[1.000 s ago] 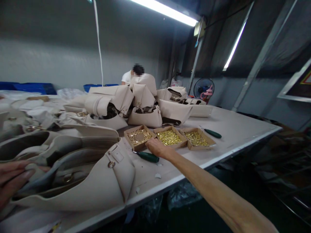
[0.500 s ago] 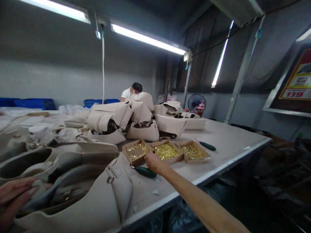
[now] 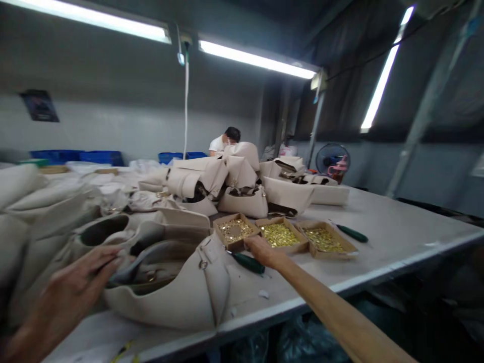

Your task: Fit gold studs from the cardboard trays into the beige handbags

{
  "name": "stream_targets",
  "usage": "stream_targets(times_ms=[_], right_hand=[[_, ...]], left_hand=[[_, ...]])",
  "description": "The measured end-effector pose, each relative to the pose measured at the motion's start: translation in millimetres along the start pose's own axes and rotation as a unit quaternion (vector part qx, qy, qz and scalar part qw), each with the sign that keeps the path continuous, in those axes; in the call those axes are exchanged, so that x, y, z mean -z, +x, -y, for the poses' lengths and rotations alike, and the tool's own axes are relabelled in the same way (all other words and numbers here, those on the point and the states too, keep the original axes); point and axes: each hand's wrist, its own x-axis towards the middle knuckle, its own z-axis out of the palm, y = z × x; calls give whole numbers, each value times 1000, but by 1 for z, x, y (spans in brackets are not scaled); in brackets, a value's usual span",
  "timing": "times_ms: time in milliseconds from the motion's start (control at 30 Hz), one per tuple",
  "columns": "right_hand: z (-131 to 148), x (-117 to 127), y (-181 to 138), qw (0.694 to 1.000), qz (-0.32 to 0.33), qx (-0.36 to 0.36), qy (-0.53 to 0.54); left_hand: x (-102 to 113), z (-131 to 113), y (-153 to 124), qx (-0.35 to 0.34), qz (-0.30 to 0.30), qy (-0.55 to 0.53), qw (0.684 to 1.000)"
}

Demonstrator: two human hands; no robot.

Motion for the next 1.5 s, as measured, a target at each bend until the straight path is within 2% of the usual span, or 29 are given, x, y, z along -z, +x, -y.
stream_targets(times_ms=[67,133,200,300,367,433,500,600,667,833,1167,1500], right_hand=[[3,7,-3,1000,-10,13,13],[13,20,-9,998,-27,36,44],[34,37,-21,974,-62,45,213],[90,61,-50,917,-93,103,375],[135,70,-62,885,-60,148,437],[177,68,-61,848,-30,179,498],[209,58,-46,808,3,180,561],[237,35,-17,752,21,149,642],[247,20,-1,735,15,124,666],[256,1,18,744,0,108,660],[256,-6,26,771,18,116,626],[255,-6,27,794,-3,134,592]], left_hand=[[3,-14,1,6,-10,-37,999],[4,-21,4,37,8,-61,997],[3,-24,6,62,22,-90,994],[4,-26,6,90,15,-126,988],[5,-29,5,105,10,-146,984],[6,-32,3,117,10,-171,978],[7,-32,2,125,14,-196,972],[9,-30,-1,134,10,-201,970],[9,-28,-4,142,5,-210,967],[10,-26,-9,142,2,-271,952],[11,-24,-9,158,13,-321,934],[11,-25,-8,133,-2,-234,963]])
